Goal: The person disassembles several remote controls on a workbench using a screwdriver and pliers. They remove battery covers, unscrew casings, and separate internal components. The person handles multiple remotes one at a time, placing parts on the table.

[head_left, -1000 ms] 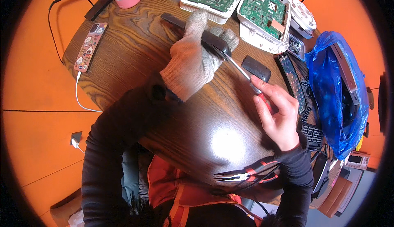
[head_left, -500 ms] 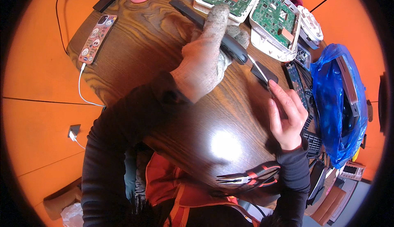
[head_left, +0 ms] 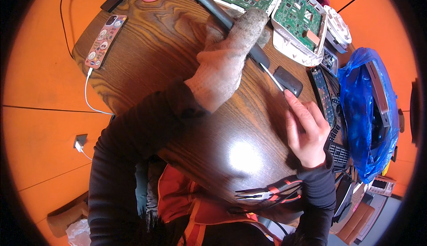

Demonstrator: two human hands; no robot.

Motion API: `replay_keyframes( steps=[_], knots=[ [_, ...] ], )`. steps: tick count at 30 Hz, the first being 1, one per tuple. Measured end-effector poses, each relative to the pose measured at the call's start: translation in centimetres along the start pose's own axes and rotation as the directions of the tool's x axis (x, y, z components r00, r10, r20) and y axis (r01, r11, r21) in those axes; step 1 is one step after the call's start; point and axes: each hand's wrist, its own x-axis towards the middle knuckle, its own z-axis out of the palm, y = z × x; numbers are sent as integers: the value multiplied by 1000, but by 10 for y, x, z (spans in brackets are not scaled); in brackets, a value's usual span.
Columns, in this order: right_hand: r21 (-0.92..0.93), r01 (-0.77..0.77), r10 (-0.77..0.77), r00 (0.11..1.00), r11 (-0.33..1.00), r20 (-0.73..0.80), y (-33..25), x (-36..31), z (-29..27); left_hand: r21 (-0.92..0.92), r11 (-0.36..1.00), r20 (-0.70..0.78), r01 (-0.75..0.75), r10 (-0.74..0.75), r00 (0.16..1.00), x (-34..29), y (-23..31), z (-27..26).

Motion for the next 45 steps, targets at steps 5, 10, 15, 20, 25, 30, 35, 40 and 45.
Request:
replay_keyframes(
  steps=[5,10,15,20,25,30,35,40,45],
  knots=[
    [-20,-14,15,999,1000,30,-4,-2,0,113,994,-23,2,1,1000,-4,3,1],
    [-120,-41,52,994,992,94,-12,-5,-1,104,993,-137,58,-44,990,-10,0,6],
    [1,-143,142,982,990,123,-13,-6,2,121,988,-226,97,-68,972,-12,0,11],
    [273,-226,200,973,935,119,-7,-2,6,41,986,-174,159,-150,973,-14,3,12],
    [-79,-116,125,985,990,123,-14,-4,0,-142,964,-212,226,-253,944,-11,-3,12],
    [-30,-142,144,983,989,111,-19,-3,3,-166,961,-229,222,-256,939,-9,-6,13],
    [391,-418,342,905,820,251,-8,1,0,-107,970,-277,217,-238,931,-8,-8,14],
    [376,-309,252,948,874,193,1,3,0,-146,963,-118,226,-244,963,-6,-6,4],
    [241,-274,244,959,931,145,10,4,-5,-202,957,-14,207,-214,977,7,2,-7]
  ],
)
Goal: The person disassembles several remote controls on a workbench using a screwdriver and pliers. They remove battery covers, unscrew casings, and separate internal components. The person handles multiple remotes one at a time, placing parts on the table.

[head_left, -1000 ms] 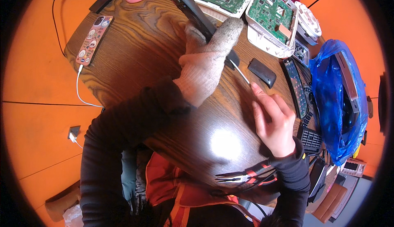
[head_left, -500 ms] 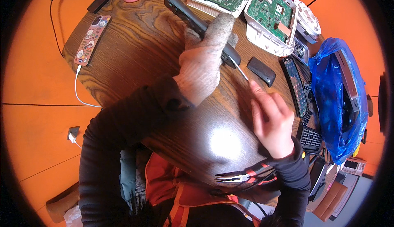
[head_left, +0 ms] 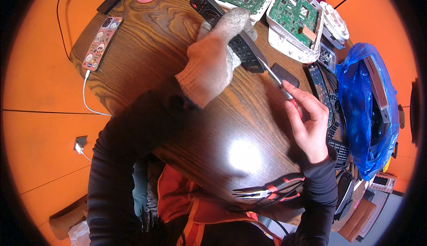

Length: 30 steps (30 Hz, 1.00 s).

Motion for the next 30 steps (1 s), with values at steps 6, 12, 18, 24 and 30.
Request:
replay_keyframes(
  steps=[6,12,18,24,30],
  knots=[
    [53,76,-72,995,996,-67,7,2,4,114,992,74,-48,40,996,4,5,-5],
    [376,-278,250,960,884,124,2,-2,-3,131,991,45,-29,24,999,-1,8,1],
    [602,-465,326,885,649,332,3,-1,-9,49,998,-22,42,-41,999,-7,13,8],
    [716,-516,321,856,471,405,6,1,-10,224,975,31,-1,-6,1000,-10,16,8],
    [697,-571,310,821,435,479,7,2,-13,312,949,-35,32,-22,999,-21,24,9]
  ],
)
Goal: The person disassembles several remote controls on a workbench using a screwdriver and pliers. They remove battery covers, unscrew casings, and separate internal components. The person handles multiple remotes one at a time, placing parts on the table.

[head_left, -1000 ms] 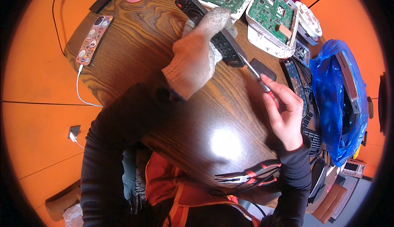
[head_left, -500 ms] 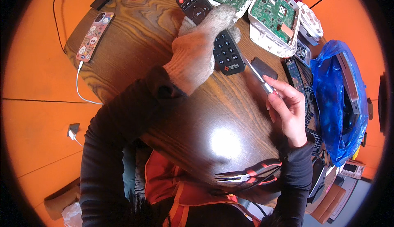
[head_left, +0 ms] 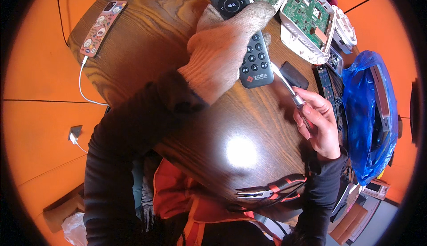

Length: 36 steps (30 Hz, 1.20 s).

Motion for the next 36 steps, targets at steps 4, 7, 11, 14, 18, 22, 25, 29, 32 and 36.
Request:
replay_keyframes(
  steps=[4,7,11,14,18,22,25,29,32,36],
  knots=[
    [-61,20,-21,1000,998,-15,3,0,0,0,997,13,73,-73,997,-3,4,-3],
    [-60,30,-31,999,998,-19,4,0,0,-2,999,22,51,-51,998,-3,3,-3],
    [-49,41,-41,999,998,-14,4,0,-1,24,1000,12,13,-13,1000,-2,3,-3],
    [-34,64,-64,998,997,-1,4,-1,0,-16,1000,38,22,-21,999,-2,4,-4],
    [-31,73,-73,997,997,5,4,-1,0,-73,995,54,64,-60,997,-3,5,-4],
    [-20,80,-80,997,997,21,4,-1,-1,-108,990,68,92,-85,994,0,2,-5],
    [-10,84,-83,996,996,20,4,-1,0,-160,982,86,99,-86,993,1,0,-5],
    [-46,89,-90,996,995,-27,5,-2,1,-128,989,46,79,-74,996,1,0,-5],
    [-110,99,-110,989,989,-103,6,-1,1,-82,995,-33,54,-57,998,3,2,-3],
    [-236,158,-229,921,959,-315,5,4,-1,-111,993,-95,33,-44,994,8,-2,-2]
  ],
)
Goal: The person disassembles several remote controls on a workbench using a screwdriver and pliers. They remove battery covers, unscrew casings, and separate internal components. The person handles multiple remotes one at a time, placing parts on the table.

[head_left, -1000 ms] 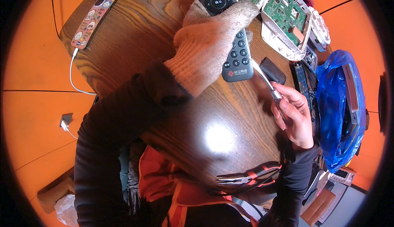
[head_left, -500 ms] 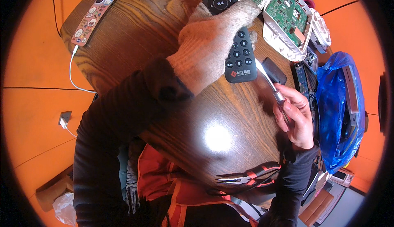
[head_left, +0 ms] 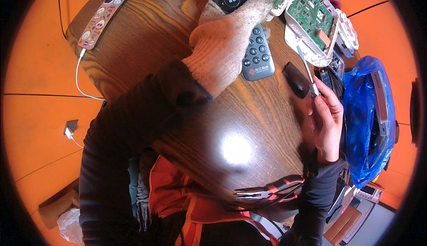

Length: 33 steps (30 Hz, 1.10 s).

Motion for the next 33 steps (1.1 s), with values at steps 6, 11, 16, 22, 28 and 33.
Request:
replay_keyframes(
  steps=[6,11,16,22,28,33],
  knots=[
    [-28,40,-38,997,999,69,0,-5,3,-75,975,254,-208,221,942,14,-8,-6],
    [-21,48,-46,996,999,79,0,-6,5,-463,866,274,188,-62,960,15,-8,0],
    [30,70,-72,996,997,60,0,-7,4,-268,917,336,294,-197,921,10,-5,5],
    [54,111,-112,993,992,20,0,-8,3,8,1000,412,5,-8,911,4,-7,1],
    [29,175,-177,982,984,60,-2,-12,6,-242,924,301,295,-217,928,0,1,8],
    [-364,537,-527,839,761,136,-2,-8,6,-185,965,285,187,-130,950,4,0,8]
  ],
)
